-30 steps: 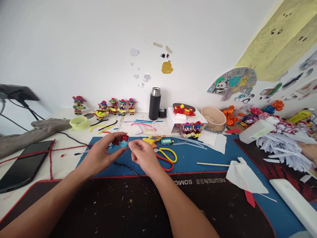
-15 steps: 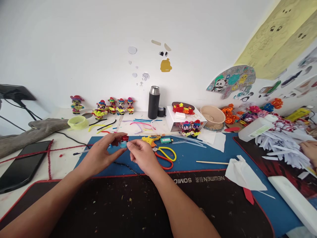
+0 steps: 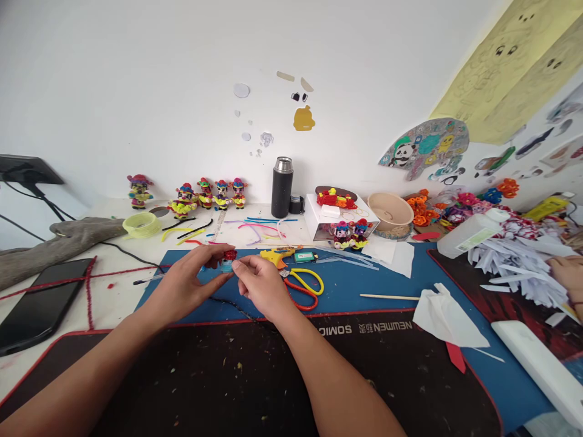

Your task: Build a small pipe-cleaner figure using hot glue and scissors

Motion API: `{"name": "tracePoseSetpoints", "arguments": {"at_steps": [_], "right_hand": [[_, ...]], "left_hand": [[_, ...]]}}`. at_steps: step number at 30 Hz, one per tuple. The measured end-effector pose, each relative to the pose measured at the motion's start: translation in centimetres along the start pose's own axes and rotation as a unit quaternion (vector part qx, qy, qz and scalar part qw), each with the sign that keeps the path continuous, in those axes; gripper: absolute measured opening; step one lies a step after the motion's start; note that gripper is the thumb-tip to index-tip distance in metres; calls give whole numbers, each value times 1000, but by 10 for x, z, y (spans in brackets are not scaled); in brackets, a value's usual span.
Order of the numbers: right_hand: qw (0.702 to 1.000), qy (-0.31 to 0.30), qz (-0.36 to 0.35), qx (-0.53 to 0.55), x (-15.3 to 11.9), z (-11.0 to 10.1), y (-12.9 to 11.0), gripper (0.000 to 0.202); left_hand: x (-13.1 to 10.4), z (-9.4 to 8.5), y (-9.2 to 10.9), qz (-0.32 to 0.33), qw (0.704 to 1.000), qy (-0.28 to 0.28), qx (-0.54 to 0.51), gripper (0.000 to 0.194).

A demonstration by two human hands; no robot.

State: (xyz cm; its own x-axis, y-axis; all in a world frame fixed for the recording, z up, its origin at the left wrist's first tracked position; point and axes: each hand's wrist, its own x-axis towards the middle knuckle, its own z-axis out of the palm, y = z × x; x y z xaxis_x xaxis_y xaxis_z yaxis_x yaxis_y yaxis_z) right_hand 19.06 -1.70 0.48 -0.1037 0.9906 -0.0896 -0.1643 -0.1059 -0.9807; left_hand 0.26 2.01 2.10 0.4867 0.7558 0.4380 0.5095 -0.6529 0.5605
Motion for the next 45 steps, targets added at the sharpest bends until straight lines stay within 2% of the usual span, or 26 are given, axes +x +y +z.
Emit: {"name": "tracePoseSetpoints", "arguments": {"at_steps": [17, 31, 45], "right_hand": [[1000, -2, -5, -8, 0, 0, 1, 45], [1000, -13, -6, -6, -2, 1, -1, 46], [1000, 10, -3, -23, 0, 0, 2, 46]], "left_hand": [[0, 2, 1, 2, 1000, -6, -1, 34], [2, 0, 1, -64, 995, 8, -76, 43], [1, 1, 0, -34, 999, 15, -11, 39]]}}
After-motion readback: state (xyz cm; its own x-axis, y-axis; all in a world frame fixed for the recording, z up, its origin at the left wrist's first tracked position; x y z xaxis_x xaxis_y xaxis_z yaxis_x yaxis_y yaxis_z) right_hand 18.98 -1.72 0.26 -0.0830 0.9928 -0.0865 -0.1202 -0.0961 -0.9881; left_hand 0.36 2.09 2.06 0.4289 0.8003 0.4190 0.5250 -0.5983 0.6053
